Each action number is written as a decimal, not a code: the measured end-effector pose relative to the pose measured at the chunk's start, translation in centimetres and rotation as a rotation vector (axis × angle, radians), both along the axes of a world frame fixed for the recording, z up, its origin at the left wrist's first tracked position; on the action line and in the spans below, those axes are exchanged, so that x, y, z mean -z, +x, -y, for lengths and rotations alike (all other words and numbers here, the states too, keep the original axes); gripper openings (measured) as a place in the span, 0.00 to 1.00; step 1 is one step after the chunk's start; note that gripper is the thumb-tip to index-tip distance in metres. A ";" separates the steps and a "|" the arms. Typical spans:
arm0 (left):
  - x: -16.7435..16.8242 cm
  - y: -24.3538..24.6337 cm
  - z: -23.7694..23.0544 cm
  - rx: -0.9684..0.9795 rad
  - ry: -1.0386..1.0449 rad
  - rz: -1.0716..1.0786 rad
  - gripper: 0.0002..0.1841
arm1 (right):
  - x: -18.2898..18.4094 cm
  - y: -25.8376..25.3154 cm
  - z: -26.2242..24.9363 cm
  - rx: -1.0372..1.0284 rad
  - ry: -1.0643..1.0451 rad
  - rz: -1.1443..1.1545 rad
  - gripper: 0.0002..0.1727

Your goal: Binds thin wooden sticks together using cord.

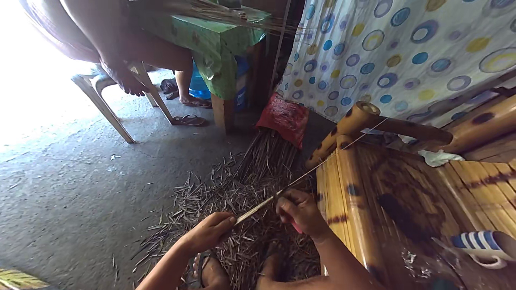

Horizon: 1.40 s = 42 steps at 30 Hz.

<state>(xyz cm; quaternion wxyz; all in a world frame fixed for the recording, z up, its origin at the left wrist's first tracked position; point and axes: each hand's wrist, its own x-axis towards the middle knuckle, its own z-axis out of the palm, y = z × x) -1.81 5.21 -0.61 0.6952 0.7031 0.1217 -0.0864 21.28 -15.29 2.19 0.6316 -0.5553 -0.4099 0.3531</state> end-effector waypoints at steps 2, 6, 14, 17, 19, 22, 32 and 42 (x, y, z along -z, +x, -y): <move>-0.1 0.0 0.2 0.012 -0.016 -0.007 0.21 | 0.2 -1.3 -0.2 -0.123 -0.074 -0.041 0.10; -0.2 -0.2 0.1 0.007 -0.008 -0.018 0.22 | 0.5 -1.5 -0.7 -0.026 -0.035 -0.007 0.09; -0.2 0.0 0.2 -0.003 0.013 -0.001 0.18 | 0.4 0.3 -0.9 0.215 0.072 -0.008 0.10; -0.3 0.2 0.3 -0.033 0.044 0.011 0.16 | 0.7 0.2 -1.2 0.253 0.057 -0.049 0.11; -0.1 0.3 0.4 -0.054 0.038 0.033 0.15 | 0.9 -0.6 -1.2 0.194 0.007 -0.026 0.11; -0.3 0.6 0.7 -0.115 0.033 0.045 0.16 | 1.3 -2.9 -1.6 0.021 -0.077 -0.039 0.10; -0.1 0.7 0.5 -0.080 0.017 0.087 0.18 | 1.1 -0.8 -1.3 0.120 0.035 0.088 0.08; 0.0 0.6 0.3 -0.103 0.058 0.078 0.17 | 0.0 0.7 -0.8 0.303 -0.029 0.024 0.10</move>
